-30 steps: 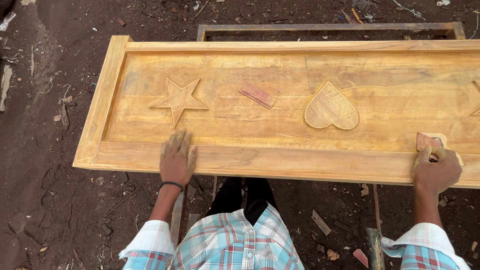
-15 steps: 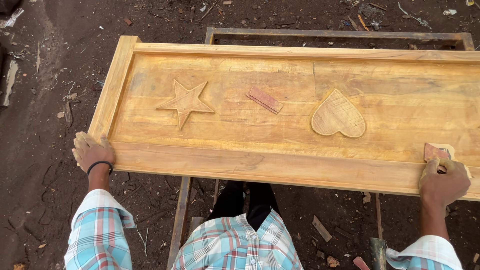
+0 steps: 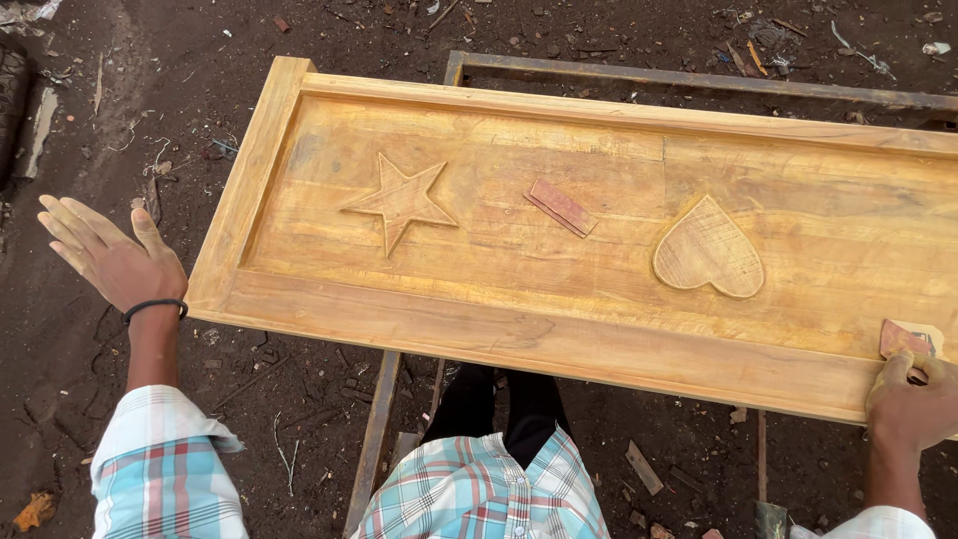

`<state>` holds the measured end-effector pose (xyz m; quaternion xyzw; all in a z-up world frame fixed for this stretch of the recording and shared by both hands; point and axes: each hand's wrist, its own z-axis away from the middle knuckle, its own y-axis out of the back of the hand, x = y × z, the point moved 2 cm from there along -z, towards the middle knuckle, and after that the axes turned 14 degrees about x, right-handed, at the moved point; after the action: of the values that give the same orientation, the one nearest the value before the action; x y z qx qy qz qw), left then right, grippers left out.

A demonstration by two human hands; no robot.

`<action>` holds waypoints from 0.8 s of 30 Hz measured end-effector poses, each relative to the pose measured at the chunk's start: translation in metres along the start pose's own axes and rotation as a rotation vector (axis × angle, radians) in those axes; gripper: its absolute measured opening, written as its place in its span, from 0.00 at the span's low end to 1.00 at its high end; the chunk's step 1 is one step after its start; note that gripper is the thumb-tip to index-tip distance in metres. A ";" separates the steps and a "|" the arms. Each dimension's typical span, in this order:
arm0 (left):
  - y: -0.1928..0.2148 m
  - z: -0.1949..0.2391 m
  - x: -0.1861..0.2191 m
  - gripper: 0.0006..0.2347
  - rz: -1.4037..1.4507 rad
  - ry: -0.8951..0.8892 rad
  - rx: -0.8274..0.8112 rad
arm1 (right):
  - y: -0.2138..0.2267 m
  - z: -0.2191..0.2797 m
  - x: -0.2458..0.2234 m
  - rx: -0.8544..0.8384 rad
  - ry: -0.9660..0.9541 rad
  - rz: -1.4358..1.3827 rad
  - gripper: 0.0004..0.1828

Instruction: The person sands the surface of a wooden board featuring carved star and heart shapes using a sanding block. The person moves the sanding block back and forth across the flat surface and around the carved details.

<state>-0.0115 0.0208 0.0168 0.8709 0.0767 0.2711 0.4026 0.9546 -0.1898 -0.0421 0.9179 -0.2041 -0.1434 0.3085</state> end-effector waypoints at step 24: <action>-0.094 0.072 -0.027 0.37 -0.121 -0.065 -0.324 | 0.001 0.004 -0.006 -0.056 -0.117 0.037 0.11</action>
<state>0.0119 0.0262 -0.1025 0.7968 0.0713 0.2267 0.5555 0.9475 -0.1899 -0.0434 0.8951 -0.2347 -0.1967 0.3241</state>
